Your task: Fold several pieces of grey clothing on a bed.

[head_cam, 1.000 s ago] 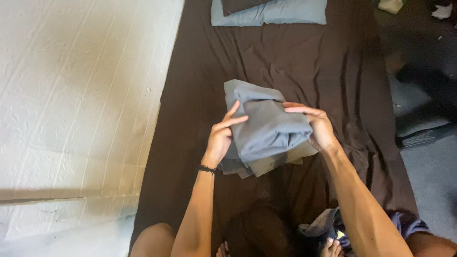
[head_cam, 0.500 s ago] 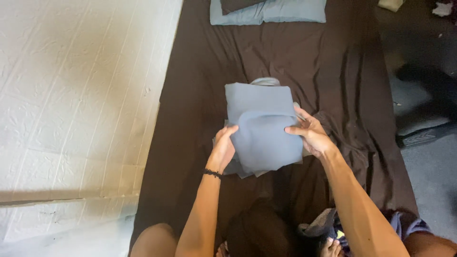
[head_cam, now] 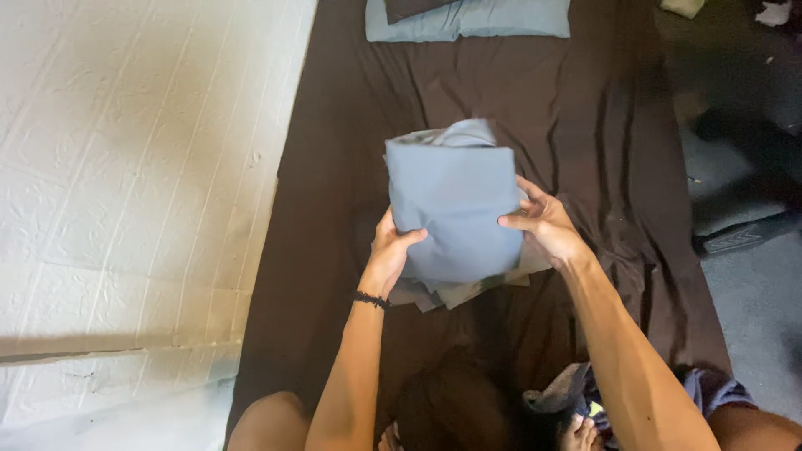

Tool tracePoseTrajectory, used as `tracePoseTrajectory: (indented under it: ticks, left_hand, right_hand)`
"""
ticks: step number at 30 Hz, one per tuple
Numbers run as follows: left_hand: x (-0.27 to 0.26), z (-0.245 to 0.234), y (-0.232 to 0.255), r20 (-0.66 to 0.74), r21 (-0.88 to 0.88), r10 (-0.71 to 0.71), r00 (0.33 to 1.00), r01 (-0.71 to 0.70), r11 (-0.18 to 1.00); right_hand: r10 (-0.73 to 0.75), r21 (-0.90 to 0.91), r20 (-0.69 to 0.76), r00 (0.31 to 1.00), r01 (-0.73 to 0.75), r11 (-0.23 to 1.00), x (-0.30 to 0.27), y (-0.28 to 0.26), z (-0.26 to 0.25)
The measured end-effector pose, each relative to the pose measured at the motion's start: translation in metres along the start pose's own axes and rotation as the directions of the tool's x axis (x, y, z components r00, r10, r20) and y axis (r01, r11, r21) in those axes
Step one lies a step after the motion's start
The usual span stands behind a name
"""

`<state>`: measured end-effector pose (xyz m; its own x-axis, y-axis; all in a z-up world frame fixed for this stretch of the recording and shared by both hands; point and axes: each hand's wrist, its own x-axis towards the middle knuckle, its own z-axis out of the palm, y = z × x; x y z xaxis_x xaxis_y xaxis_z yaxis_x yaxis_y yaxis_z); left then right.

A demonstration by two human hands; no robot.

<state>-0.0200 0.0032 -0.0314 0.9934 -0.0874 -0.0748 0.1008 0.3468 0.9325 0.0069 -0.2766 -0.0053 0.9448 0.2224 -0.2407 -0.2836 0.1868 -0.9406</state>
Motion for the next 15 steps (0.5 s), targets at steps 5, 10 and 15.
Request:
tracePoseTrajectory:
  ticks: [5, 10, 15]
  left_hand:
    - [0.028, -0.041, -0.074, -0.035, 0.080, -0.013, 0.999, 0.016, 0.997]
    - [0.011, -0.015, -0.030, 0.003, -0.347, -0.016, 1.000, 0.016, 0.938]
    - [0.005, -0.021, -0.023, 0.129, -0.210, 0.048, 0.991, -0.020, 0.978]
  right_hand:
    - [-0.169, 0.162, 0.108, 0.980, 0.150, 0.975, 0.013, 0.022, -0.015]
    - [-0.147, 0.349, 0.008, 0.989, 0.135, 0.927, 0.019, 0.036, -0.023]
    - [-0.041, 0.136, 0.024, 0.999, 0.038, 0.990, 0.016, 0.028, -0.023]
